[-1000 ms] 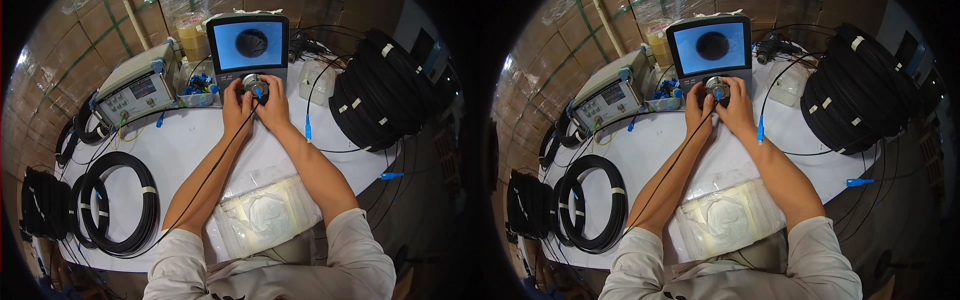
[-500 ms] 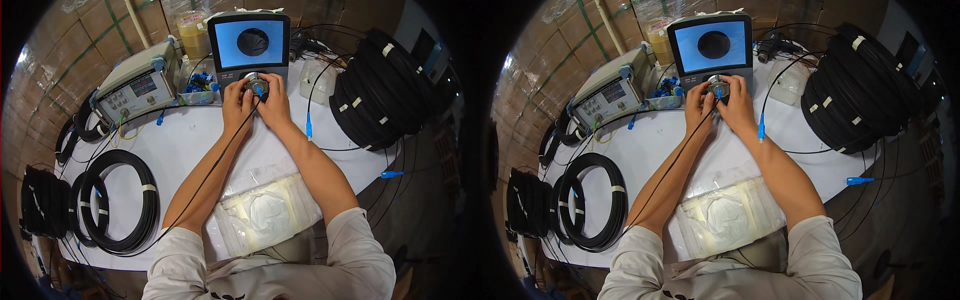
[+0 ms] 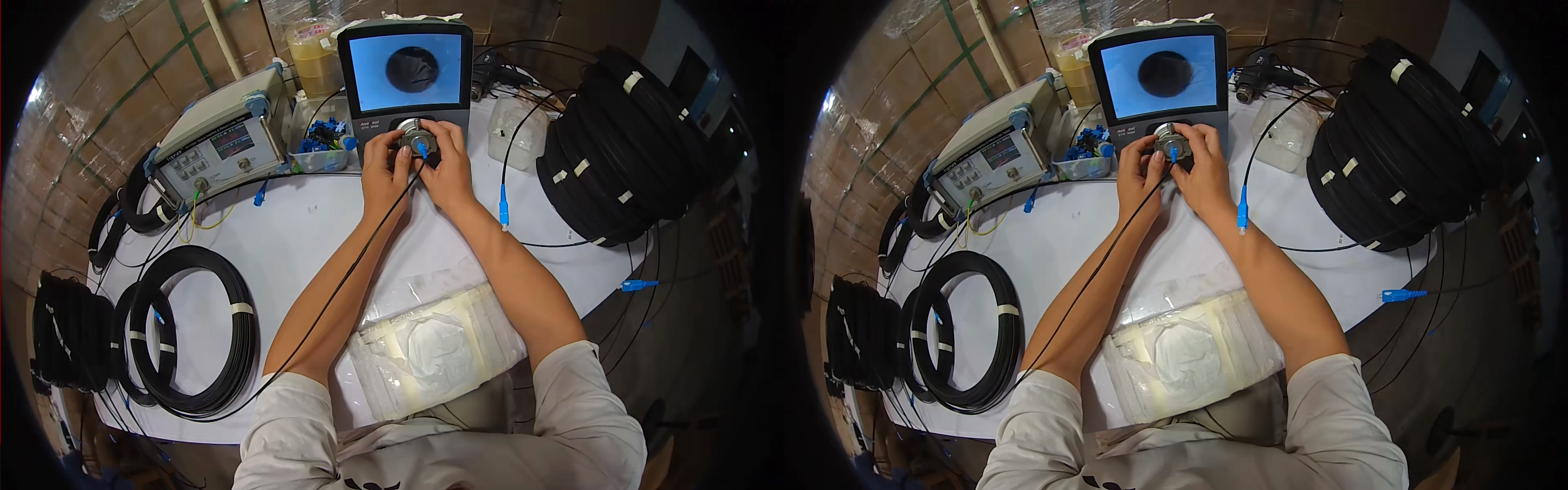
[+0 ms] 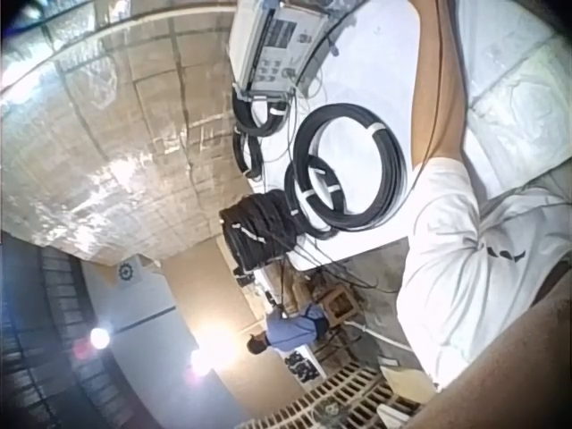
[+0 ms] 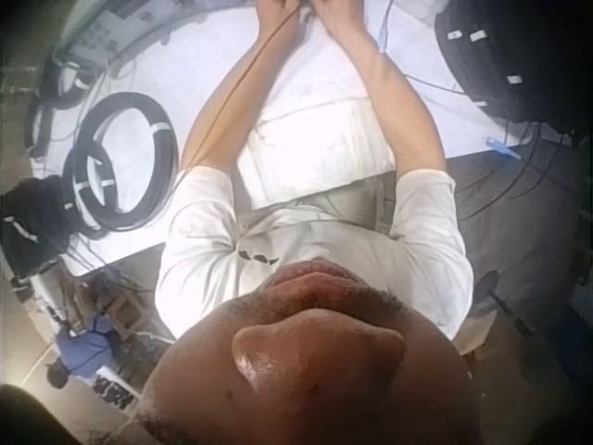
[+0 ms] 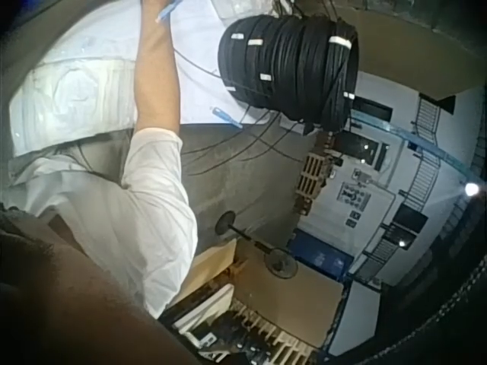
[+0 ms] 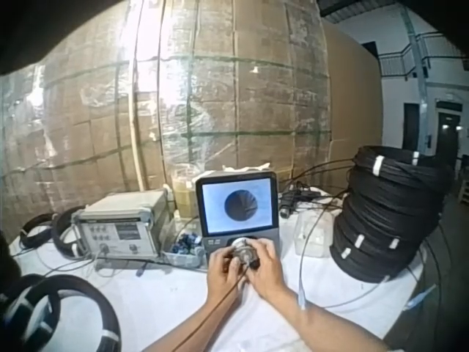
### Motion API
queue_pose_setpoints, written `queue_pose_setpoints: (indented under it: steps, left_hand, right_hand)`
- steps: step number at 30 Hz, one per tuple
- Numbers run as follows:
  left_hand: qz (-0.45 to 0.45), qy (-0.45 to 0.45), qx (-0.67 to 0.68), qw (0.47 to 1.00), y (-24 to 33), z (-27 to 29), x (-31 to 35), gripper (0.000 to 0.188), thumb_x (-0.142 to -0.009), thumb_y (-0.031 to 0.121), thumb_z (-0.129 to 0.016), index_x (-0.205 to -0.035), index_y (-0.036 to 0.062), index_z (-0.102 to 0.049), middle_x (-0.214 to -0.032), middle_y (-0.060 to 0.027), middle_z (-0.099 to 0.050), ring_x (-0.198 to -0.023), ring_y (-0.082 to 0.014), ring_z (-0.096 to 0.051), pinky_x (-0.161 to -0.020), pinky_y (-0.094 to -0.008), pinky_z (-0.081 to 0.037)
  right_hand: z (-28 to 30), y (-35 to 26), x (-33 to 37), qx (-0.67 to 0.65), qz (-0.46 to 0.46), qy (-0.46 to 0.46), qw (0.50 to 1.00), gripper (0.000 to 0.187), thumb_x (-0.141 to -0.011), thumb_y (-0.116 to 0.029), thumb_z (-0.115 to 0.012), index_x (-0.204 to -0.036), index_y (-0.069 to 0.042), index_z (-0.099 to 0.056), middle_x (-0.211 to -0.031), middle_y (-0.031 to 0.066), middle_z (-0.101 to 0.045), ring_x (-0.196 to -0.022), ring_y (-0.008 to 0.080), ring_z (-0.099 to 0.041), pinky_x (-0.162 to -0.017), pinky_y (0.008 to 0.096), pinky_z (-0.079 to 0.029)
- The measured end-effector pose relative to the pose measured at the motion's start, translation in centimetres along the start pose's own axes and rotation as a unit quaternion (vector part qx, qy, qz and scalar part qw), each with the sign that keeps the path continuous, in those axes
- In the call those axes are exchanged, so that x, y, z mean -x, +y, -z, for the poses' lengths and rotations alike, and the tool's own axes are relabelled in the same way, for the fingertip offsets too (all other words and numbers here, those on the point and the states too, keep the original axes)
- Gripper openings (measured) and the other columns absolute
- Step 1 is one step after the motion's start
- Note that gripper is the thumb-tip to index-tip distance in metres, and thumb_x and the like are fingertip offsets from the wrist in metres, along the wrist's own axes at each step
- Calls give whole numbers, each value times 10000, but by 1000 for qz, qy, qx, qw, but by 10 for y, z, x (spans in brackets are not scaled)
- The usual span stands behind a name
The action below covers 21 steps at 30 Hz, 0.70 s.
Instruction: Cleaning and testing the connectors of fiber optic cables using specialized industrial inspection equipment.
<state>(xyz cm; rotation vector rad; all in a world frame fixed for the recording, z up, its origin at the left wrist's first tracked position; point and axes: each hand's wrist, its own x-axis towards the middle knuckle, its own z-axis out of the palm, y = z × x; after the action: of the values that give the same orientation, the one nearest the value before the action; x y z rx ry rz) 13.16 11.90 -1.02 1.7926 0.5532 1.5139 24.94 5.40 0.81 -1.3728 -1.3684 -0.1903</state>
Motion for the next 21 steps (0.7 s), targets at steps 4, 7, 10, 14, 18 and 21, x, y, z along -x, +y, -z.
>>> queue_pose_setpoints:
  steps: [4, 7, 10, 14, 18, 21]
  left_hand:
    - [7, -1, 8, 1000, -1, 1, 0, 288, -1038, 164, -646, -1292, 28, -638, -1233, -126, -598, -973, -212, -652, -866, -341, -540]
    - [-4, -2, 9, 1000, -2, -1, 0, 285, -1037, 159, -648, -1286, 22, -633, -1235, -125, -598, -965, -212, -654, -865, -336, -542]
    - [14, -6, 29, 999, 0, -1, 0, 273, -1035, 151, -651, -1274, 22, -633, -1237, -125, -598, -963, -213, -659, -859, -332, -545]
    - [10, -1, 21, 1000, -1, 0, 0, 252, -1033, 147, -655, -1249, 19, -634, -1223, -123, -599, -983, -217, -674, -841, -334, -555]
    - [19, 0, 26, 999, -2, -1, 0, 243, -1031, 151, -660, -1233, 18, -631, -1206, -119, -601, -996, -219, -683, -832, -334, -560]
    - [27, 0, 25, 999, -3, 0, 1, 244, -1030, 156, -664, -1227, 16, -628, -1200, -117, -604, -997, -216, -682, -836, -331, -558]
  right_hand:
    - [-1, 0, 0, -2, 8, 9, 1000, 663, -756, -3, -815, -1362, -108, -568, -1325, 153, -548, -1195, 396, -603, -982, 438, -526]
    - [-5, 3, 0, -37, -27, 40, 998, 638, -749, -15, -822, -1328, -89, -562, -1305, 154, -565, -1184, 395, -609, -976, 440, -527]
    - [-4, 7, -1, 3, -7, 35, 999, 624, -742, 1, -823, -1301, -75, -556, -1290, 153, -578, -1174, 397, -616, -971, 441, -527]
    - [-2, 5, -1, -15, -14, 18, 1000, 647, -728, 41, -821, -1306, -85, -558, -1299, 147, -576, -1176, 400, -619, -973, 441, -526]
    - [0, 4, -1, -8, -9, 16, 1000, 674, -709, 78, -821, -1311, -99, -574, -1300, 138, -579, -1192, 393, -618, -975, 436, -529]
    - [2, 3, 0, -17, -10, 17, 1000, 679, -702, 83, -826, -1311, -110, -596, -1297, 132, -584, -1191, 389, -623, -973, 431, -534]
